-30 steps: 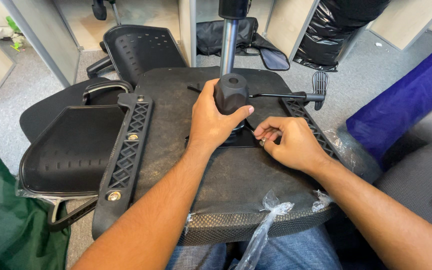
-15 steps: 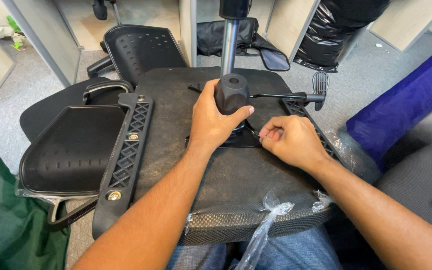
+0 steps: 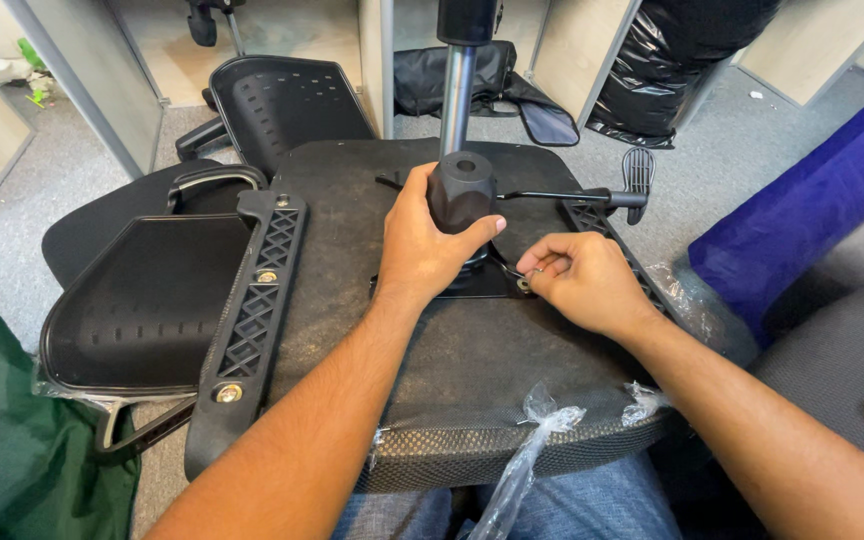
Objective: The person uses a screwdriver to tighten screws on a black chair seat, then removes the central mounting bracket and reattaches it, continuing to secure the seat with additional screws.
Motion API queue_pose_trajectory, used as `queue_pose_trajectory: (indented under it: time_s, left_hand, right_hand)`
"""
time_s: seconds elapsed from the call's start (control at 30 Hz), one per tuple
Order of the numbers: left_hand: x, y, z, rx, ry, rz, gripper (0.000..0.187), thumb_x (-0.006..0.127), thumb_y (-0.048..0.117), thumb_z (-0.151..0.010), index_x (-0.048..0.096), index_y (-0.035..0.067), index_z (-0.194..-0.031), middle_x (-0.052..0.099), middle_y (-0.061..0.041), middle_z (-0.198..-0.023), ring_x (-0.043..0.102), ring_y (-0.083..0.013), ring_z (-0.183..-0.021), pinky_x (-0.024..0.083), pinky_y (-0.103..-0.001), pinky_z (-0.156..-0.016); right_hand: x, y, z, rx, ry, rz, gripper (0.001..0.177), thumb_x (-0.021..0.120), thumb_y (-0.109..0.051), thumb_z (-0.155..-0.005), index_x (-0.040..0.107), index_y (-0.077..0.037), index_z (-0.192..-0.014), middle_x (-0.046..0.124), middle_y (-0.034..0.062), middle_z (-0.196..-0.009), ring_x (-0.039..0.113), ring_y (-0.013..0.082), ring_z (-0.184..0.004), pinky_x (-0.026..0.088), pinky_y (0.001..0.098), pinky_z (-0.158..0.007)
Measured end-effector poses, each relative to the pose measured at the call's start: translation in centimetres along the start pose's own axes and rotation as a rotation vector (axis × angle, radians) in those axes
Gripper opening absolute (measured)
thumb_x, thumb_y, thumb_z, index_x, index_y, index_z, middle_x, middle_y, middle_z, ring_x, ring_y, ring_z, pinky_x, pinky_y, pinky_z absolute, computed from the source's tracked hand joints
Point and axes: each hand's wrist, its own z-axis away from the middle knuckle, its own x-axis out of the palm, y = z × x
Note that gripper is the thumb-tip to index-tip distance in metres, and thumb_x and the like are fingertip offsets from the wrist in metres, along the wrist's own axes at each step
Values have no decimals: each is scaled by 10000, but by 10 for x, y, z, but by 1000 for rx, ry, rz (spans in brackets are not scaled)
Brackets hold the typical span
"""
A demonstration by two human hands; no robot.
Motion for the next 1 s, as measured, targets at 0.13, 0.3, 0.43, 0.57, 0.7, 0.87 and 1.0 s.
queue_pose_trajectory:
  time_s: [0.13, 0.3, 0.43, 0.57, 0.7, 0.87, 1.0]
  left_hand:
    - [-1, 0, 0, -15, -1, -27, 704, 920, 284, -684, 576, 44, -1250, 729, -110, -1136, 717, -215, -1077, 563, -357, -949]
    - [-3, -2, 2, 35, 2, -58, 705, 901, 271, -701, 569, 42, -1279, 713, -124, -1177, 705, -231, -1118, 555, -371, -969]
    - [-3, -2, 2, 30, 7, -14, 737, 877, 268, -714, 541, 36, -1327, 682, -139, -1232, 683, -242, -1167, 550, -377, -995]
    - [-2, -2, 1, -11, 6, -1, 722, 844, 273, -735, 538, 43, -1348, 654, -138, -1260, 665, -239, -1193, 548, -378, -1001]
    - [-2, -2, 1, -24, 13, -42, 704, 835, 285, -741, 551, 45, -1338, 633, -133, -1248, 656, -237, -1175, 545, -380, -983]
    - [-2, -3, 0, -40, 17, -52, 666, 828, 292, -736, 573, 47, -1301, 626, -120, -1208, 661, -228, -1134, 552, -380, -950]
    - [-1, -6, 0, -49, 15, -71, 631, 827, 293, -734, 595, 51, -1269, 633, -119, -1169, 667, -231, -1102, 552, -380, -929]
  right_hand:
    - [-4, 13, -5, -7, 81, -53, 153, 739, -55, -819, 791, -42, -962, 739, 3, -737, 614, 59, -624, 514, 236, -621]
    - [-9, 14, -5, 41, 7, -89, 184, 813, -110, -813, 806, -47, -986, 695, 20, -730, 564, 65, -613, 482, 262, -595]
    - [-12, 1, 4, 52, -87, 119, 255, 865, -183, -757, 829, -119, -1001, 689, 27, -684, 602, 105, -598, 506, 288, -609]
    - [-14, -11, 8, -14, -107, 176, 278, 843, -187, -760, 822, -159, -1036, 697, 21, -690, 621, 110, -599, 514, 285, -625]
    - [-16, -15, 8, 41, -169, 166, 187, 841, -194, -781, 819, -93, -937, 716, 49, -683, 618, 115, -603, 510, 296, -620]
    - [-19, -14, 8, 74, -197, 150, 204, 852, -232, -755, 796, -74, -873, 739, 35, -682, 655, 106, -612, 526, 285, -614]
    - [-20, -13, 10, -45, -143, 253, 182, 823, -218, -736, 803, -79, -851, 736, 45, -696, 675, 114, -611, 543, 292, -620]
